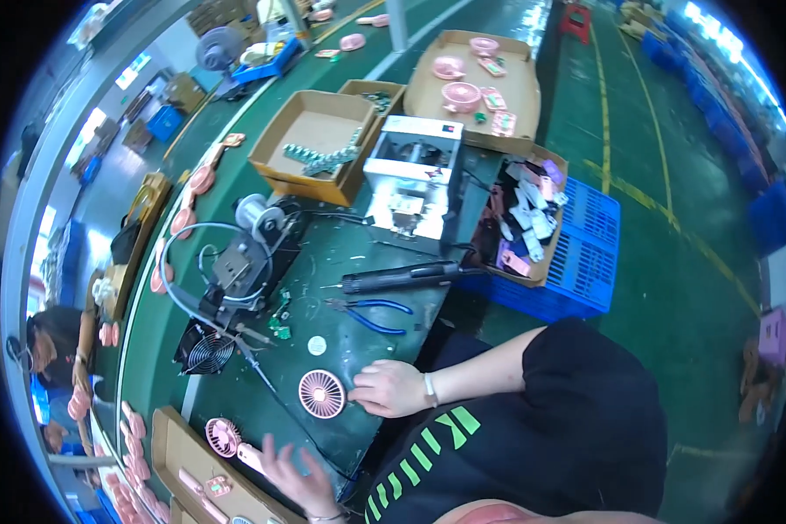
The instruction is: The person assembles portable electric fans by placing batteries and circuit boards into the handle housings, snapping the casings together, and securing screws using an electric screwdriver. The person then tests the fans and electronic components by hand.
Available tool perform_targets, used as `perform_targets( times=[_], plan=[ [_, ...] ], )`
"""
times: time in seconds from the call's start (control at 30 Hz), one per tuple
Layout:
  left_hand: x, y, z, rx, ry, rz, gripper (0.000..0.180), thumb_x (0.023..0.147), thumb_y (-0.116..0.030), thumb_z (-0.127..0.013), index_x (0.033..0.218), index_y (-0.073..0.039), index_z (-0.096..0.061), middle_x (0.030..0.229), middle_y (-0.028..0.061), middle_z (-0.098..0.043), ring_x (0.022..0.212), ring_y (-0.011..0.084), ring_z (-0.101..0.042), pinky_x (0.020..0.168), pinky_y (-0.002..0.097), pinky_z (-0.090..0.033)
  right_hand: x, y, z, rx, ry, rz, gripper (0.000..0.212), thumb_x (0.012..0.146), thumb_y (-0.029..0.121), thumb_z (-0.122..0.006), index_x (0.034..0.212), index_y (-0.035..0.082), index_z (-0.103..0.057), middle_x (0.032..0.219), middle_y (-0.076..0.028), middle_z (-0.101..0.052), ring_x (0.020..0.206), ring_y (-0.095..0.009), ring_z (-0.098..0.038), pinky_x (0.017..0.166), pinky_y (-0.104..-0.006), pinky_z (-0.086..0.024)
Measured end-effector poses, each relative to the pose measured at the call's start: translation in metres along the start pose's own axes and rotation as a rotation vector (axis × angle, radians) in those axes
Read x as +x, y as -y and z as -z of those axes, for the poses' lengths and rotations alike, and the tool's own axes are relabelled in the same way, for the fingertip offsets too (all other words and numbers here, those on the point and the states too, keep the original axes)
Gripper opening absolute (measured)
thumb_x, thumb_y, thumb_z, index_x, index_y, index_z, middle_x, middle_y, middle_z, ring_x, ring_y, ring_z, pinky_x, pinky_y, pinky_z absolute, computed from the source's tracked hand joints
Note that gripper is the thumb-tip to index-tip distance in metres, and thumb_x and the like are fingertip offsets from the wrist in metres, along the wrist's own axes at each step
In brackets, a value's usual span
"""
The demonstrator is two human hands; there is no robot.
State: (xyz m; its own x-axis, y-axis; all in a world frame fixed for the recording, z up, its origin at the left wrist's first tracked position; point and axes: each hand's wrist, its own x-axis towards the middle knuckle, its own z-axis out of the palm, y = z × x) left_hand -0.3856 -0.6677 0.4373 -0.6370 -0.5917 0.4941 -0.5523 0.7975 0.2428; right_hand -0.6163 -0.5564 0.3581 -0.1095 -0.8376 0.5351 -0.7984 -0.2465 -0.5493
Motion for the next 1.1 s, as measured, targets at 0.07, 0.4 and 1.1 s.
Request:
perform_targets(
  times=[0.07, 0.4, 1.1],
  plan=[
    [-0.015, -0.016, -0.025, 0.008, 0.032, -0.112, 0.015, 0.082, -0.002, -0.062, 0.096, -0.005, -0.059, 0.123, 0.0139, -0.060, 0.118, 0.0335, -0.056, 0.108, 0.0536, -0.032, -0.001, -0.001, 0.006, 0.042, 0.027, -0.018, 0.018, 0.081, 0.018, -0.064, 0.096, 0.009, -0.064, 0.087, -0.006, -0.057, 0.084, -0.023, -0.058, 0.073, -0.0369, -0.047],
    [-0.029, -0.046, -0.066, -0.165, 0.086, 0.112, 0.012, 0.084, -0.002, -0.061, 0.096, -0.003, -0.062, 0.123, 0.0151, -0.061, 0.114, 0.0348, -0.056, 0.106, 0.0491, -0.037, -0.005, -0.034, 0.120, 0.007, -0.374, 0.145, 0.019, 0.079, 0.004, -0.063, 0.097, 0.006, -0.067, 0.082, -0.010, -0.061, 0.071, -0.027, -0.061, 0.064, -0.0378, -0.052],
    [-0.034, -0.053, -0.067, -0.032, -0.037, 0.112, 0.024, 0.074, 0.001, -0.062, 0.097, -0.001, -0.060, 0.116, 0.0140, -0.061, 0.103, 0.0308, -0.061, 0.091, 0.0400, -0.048, 0.058, -0.452, 0.388, -0.967, -0.141, -0.028, 0.045, 0.096, 0.035, -0.054, 0.135, 0.013, -0.055, 0.129, -0.002, -0.062, 0.121, -0.020, -0.053, 0.107, -0.0291, -0.030]
  ],
)
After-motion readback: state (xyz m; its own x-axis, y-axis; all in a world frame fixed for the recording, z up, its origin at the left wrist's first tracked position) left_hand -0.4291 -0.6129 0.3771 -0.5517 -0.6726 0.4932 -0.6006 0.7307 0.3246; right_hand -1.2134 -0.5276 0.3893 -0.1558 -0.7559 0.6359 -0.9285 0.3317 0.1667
